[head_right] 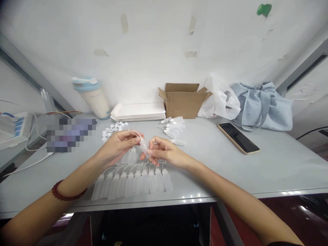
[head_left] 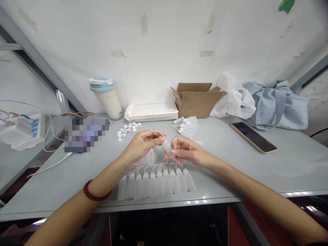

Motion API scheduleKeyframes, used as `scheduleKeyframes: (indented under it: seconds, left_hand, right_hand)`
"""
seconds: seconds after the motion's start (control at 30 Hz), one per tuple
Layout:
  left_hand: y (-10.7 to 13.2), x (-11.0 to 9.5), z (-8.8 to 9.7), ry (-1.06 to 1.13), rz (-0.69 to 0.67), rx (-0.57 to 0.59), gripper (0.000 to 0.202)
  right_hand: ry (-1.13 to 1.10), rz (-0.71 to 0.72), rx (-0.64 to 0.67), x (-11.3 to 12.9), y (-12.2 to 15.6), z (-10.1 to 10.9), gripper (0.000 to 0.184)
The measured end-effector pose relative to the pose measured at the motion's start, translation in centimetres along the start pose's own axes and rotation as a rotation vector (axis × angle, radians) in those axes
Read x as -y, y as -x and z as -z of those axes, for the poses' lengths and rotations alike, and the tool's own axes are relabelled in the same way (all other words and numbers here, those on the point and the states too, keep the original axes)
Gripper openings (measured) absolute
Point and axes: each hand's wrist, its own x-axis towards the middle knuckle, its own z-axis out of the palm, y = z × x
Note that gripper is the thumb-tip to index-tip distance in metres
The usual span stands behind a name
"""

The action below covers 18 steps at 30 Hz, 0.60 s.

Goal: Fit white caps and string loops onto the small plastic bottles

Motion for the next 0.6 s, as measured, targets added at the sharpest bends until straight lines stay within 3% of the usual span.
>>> scheduleKeyframes:
  seconds: [0.23,0.47,0.6]
  left_hand:
    - [-0.04,0.12,0.43,-0.109,0.034,-0.026,0.018]
    - [-0.01,0.05,0.82,-0.095,-0.042,0.06,0.035]
    - [-0.01,0.18,0.53,-0.091,-0.058,0.01,0.022]
  right_hand:
    - [-0.001,-0.071,-0.025,0.78,0.17,-0.25,0.019]
    - [-0.228,-0.154,0.03,0.89,0.24,-0.03,0.026]
    - [-0.315,-0.169,0.058,0.77,0.25,0.07,0.026]
